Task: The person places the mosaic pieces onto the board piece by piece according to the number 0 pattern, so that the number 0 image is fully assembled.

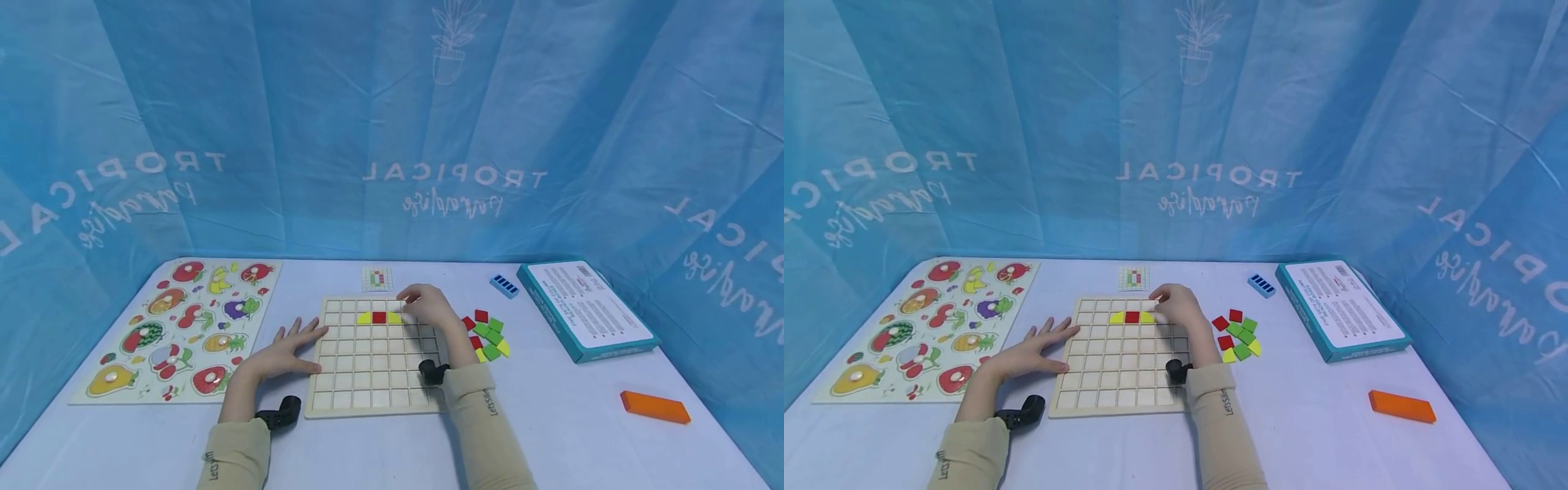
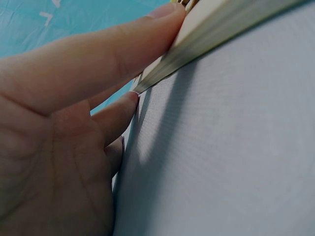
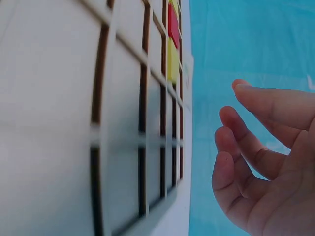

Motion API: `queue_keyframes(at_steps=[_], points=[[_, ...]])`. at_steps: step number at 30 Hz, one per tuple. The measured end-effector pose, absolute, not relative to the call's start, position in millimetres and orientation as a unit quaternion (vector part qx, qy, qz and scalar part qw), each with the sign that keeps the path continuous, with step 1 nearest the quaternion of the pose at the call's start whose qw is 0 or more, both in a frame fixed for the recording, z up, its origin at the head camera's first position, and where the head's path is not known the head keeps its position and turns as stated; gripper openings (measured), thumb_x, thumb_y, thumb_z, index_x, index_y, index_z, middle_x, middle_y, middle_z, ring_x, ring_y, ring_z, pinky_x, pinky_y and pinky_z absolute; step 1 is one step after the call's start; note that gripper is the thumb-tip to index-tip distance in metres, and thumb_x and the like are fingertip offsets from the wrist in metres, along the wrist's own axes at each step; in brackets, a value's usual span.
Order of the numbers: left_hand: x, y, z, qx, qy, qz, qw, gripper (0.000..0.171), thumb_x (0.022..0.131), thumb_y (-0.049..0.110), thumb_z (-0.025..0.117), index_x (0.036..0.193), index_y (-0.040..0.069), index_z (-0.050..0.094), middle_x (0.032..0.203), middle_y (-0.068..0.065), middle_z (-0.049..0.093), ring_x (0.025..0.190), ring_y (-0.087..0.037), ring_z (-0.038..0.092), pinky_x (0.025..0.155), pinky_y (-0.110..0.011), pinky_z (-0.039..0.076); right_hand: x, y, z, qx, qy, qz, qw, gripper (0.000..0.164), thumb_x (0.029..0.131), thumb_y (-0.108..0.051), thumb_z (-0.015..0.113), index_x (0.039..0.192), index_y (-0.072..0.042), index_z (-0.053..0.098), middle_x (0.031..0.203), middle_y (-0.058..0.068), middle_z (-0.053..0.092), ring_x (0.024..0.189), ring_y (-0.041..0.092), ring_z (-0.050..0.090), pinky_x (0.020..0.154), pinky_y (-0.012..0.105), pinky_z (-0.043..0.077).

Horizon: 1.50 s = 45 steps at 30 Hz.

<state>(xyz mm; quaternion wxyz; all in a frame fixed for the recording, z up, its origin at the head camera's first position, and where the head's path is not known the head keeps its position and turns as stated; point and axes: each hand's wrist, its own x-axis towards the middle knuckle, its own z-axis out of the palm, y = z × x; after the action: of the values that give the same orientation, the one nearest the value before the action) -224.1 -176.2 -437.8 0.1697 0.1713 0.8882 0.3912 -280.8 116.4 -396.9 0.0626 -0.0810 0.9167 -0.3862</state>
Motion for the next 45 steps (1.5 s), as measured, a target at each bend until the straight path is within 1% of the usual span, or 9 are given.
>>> queue_keyframes(at_steps=[7, 13, 15, 17, 21, 27, 31, 40, 45], points=[[-222.5, -175.4, -437.2, 0.166, 0.888, 0.394, 0.171, 0.085, 0.072, 0.031, 0.074, 0.143, 0.005, 0.033, 0.152, -0.021, 0.01, 0.138, -0.042, -0.011, 0.109, -0.056, -0.014, -275.2, 142.7, -398.9, -0.045, 0.913, -0.404, 0.037, 0.021, 0.086, -0.009, 0.06, 0.106, -0.008, 0.067, 0.1, 0.009, 0.061, 0.094, 0.024, 0.056, 0.075, 0.038, 0.049], [-223.4, -176.0, -437.7, 0.169, 0.887, 0.396, 0.168, 0.085, 0.073, 0.03, 0.074, 0.142, 0.005, 0.033, 0.152, -0.022, 0.01, 0.138, -0.042, -0.011, 0.109, -0.056, -0.014, -273.0, 161.7, -403.6, -0.007, 0.913, -0.406, 0.034, 0.023, 0.086, -0.011, 0.062, 0.109, -0.009, 0.066, 0.104, 0.01, 0.061, 0.099, 0.026, 0.054, 0.082, 0.042, 0.047], [-223.3, -176.1, -438.0, 0.168, 0.886, 0.398, 0.169, 0.085, 0.072, 0.03, 0.074, 0.142, 0.005, 0.033, 0.152, -0.021, 0.01, 0.138, -0.042, -0.011, 0.109, -0.056, -0.014, -272.9, 167.3, -405.9, 0.008, 0.915, -0.402, 0.035, 0.024, 0.086, -0.012, 0.062, 0.11, -0.009, 0.065, 0.105, 0.01, 0.061, 0.1, 0.027, 0.054, 0.079, 0.04, 0.048], [-222.9, -176.1, -438.1, 0.166, 0.885, 0.399, 0.171, 0.085, 0.072, 0.03, 0.074, 0.142, 0.005, 0.033, 0.152, -0.021, 0.01, 0.138, -0.042, -0.011, 0.109, -0.056, -0.014, -272.0, 172.5, -408.0, 0.026, 0.914, -0.402, 0.042, 0.025, 0.086, -0.013, 0.062, 0.11, -0.01, 0.064, 0.106, 0.01, 0.06, 0.098, 0.028, 0.054, 0.071, 0.033, 0.049], [-223.0, -176.2, -438.0, 0.166, 0.886, 0.398, 0.171, 0.085, 0.072, 0.03, 0.074, 0.143, 0.005, 0.033, 0.152, -0.021, 0.01, 0.138, -0.042, -0.011, 0.109, -0.056, -0.014, -270.9, 181.8, -410.1, 0.058, 0.908, -0.411, 0.055, 0.026, 0.086, -0.014, 0.062, 0.113, -0.012, 0.063, 0.11, 0.011, 0.059, 0.095, 0.028, 0.054, 0.066, 0.028, 0.05], [-223.7, -176.0, -438.4, 0.164, 0.887, 0.396, 0.17, 0.085, 0.072, 0.031, 0.074, 0.143, 0.006, 0.033, 0.152, -0.021, 0.01, 0.138, -0.042, -0.011, 0.109, -0.056, -0.013, -269.4, 194.0, -413.0, 0.093, 0.899, -0.421, 0.073, 0.03, 0.086, -0.013, 0.063, 0.116, -0.014, 0.061, 0.114, 0.011, 0.057, 0.094, 0.026, 0.053, 0.074, 0.029, 0.05], [-223.2, -176.0, -438.4, 0.162, 0.887, 0.398, 0.17, 0.085, 0.072, 0.031, 0.074, 0.143, 0.005, 0.033, 0.152, -0.021, 0.01, 0.138, -0.042, -0.011, 0.109, -0.056, -0.014, -269.2, 200.9, -415.6, 0.093, 0.898, -0.424, 0.072, 0.03, 0.086, -0.012, 0.062, 0.116, -0.013, 0.061, 0.115, 0.013, 0.056, 0.097, 0.026, 0.052, 0.083, 0.036, 0.05], [-223.5, -176.0, -438.5, 0.162, 0.887, 0.398, 0.171, 0.086, 0.072, 0.031, 0.074, 0.143, 0.006, 0.033, 0.152, -0.021, 0.01, 0.138, -0.042, -0.011, 0.109, -0.056, -0.014, -263.2, 208.4, -412.7, 0.111, 0.901, -0.414, 0.069, 0.034, 0.085, -0.009, 0.063, 0.118, -0.01, 0.058, 0.114, 0.014, 0.056, 0.096, 0.028, 0.054, 0.087, 0.04, 0.05], [-223.6, -175.9, -438.4, 0.167, 0.884, 0.401, 0.172, 0.085, 0.072, 0.029, 0.074, 0.143, 0.005, 0.033, 0.152, -0.022, 0.009, 0.138, -0.043, -0.012, 0.109, -0.056, -0.014, -261.8, 209.6, -412.2, 0.124, 0.906, -0.398, 0.075, 0.037, 0.081, -0.005, 0.066, 0.117, -0.008, 0.058, 0.111, 0.016, 0.056, 0.096, 0.029, 0.053, 0.084, 0.039, 0.052]])
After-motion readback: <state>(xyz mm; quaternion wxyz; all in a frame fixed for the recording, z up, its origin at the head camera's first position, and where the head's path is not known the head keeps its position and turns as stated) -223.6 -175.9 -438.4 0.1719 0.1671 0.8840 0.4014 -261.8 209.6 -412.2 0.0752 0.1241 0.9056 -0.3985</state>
